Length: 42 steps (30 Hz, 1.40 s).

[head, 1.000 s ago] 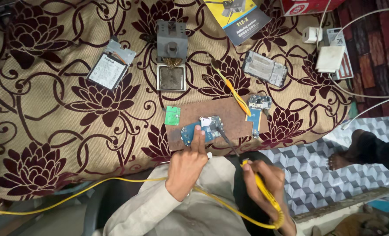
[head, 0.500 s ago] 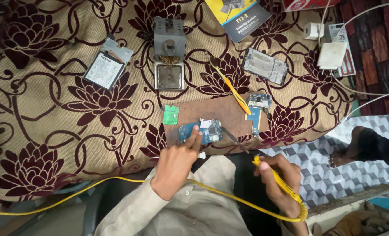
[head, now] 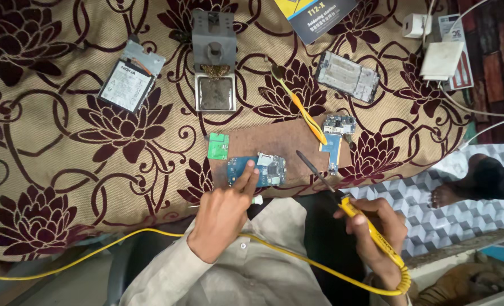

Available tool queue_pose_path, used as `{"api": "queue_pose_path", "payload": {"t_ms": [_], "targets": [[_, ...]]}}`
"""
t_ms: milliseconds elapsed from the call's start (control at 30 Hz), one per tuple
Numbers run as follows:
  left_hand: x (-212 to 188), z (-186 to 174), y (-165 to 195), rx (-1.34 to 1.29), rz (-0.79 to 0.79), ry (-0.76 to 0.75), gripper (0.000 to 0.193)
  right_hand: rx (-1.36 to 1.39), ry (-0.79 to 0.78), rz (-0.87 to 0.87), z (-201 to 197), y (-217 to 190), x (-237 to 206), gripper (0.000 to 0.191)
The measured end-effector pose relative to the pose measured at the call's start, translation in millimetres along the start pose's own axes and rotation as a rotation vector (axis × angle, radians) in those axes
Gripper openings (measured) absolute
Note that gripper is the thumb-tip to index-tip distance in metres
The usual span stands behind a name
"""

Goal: The person uses a soldering iron to apply heat to a small circuit board held in their left hand. They repeatedly touch the iron to specific points on the board while other electronic components and tools rest on the table.

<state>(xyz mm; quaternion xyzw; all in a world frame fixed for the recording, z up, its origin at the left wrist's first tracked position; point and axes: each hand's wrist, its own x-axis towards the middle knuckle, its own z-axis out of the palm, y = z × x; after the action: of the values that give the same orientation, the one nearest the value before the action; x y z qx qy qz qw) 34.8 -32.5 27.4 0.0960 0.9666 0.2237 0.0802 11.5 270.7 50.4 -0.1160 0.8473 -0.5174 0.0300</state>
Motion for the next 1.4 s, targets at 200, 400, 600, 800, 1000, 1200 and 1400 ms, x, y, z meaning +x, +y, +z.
{"api": "queue_pose_path", "payload": {"t_ms": [200,400,600,800,1000,1200,1400], "targets": [[0,1,0,-0.025,-0.032,0.047,0.063,-0.134,-0.13,-0.195,-5,-11,6,0.022],[1,6,0,-0.014,-0.051,0.021,0.063,-0.312,-0.029,-0.138,7,-19,3,0.015],[-2,11,-4,-0.002,0.022,0.067,0.068,-0.145,-0.057,-0.116,10,-20,1,0.01],[-3,11,-4,0.047,0.016,0.043,0.062,-0.137,-0.054,-0.119,18,-15,1,0.016],[-2,8,-3,0.048,0.015,0.067,0.063,-0.156,-0.045,-0.098,19,-13,-1,0.016],[-4,10,-3,0.079,0.024,0.081,0.062,-0.136,-0.035,-0.083,19,-14,-1,0.016],[-5,20,-1,0.159,0.029,0.138,0.056,-0.182,-0.239,-0.26,10,-27,12,0.007]]}}
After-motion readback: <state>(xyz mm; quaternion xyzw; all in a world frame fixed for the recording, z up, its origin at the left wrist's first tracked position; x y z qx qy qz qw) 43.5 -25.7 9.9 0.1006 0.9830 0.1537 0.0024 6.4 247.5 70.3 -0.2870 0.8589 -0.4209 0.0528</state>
